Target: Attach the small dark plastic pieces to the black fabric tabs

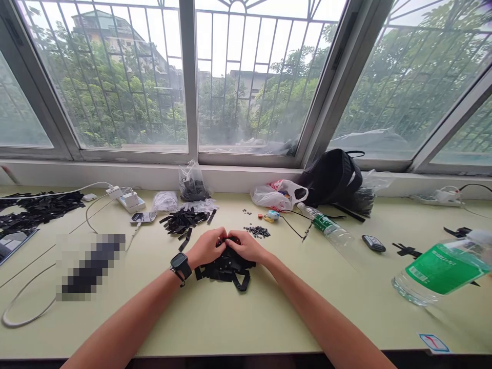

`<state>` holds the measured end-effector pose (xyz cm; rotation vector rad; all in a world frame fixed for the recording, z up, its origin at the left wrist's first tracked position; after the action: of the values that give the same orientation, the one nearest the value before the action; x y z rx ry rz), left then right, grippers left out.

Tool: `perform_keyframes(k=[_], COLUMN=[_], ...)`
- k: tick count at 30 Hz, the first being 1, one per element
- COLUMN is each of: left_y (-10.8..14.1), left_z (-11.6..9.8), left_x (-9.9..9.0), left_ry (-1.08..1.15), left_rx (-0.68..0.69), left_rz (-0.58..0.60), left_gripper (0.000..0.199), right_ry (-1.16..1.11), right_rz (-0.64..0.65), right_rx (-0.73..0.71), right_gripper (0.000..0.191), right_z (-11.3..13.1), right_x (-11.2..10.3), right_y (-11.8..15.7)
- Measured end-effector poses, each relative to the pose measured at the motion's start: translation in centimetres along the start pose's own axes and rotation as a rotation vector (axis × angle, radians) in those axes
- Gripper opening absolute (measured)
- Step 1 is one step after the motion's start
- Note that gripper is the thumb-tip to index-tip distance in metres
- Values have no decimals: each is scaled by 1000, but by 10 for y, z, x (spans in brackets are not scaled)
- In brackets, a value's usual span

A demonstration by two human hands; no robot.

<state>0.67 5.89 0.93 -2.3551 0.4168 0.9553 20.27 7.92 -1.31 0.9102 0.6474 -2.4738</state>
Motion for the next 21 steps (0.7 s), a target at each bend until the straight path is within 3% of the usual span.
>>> perform_keyframes(k=[21], left_y=[0], left_z=[2], left_x=[1], left_ry=[-44], left_rx=[24], left_rz=[17], left_gripper=[5], right_ry=[59], right_rz=[3], right_rx=[-10], right_gripper=[14], right_z=[2], right_x=[1], right_y=[0])
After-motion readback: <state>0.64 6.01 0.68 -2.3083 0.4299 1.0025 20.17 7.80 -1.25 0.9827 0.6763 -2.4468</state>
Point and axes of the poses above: each hand's wrist, its own y-axis away from the middle knuckle, its own x-axis out of the palm, z = x × y, the point moved 1 cm from there along -y, towards the middle knuckle, and after that the axes turned 1 degree about y, right-handed, at the moved point
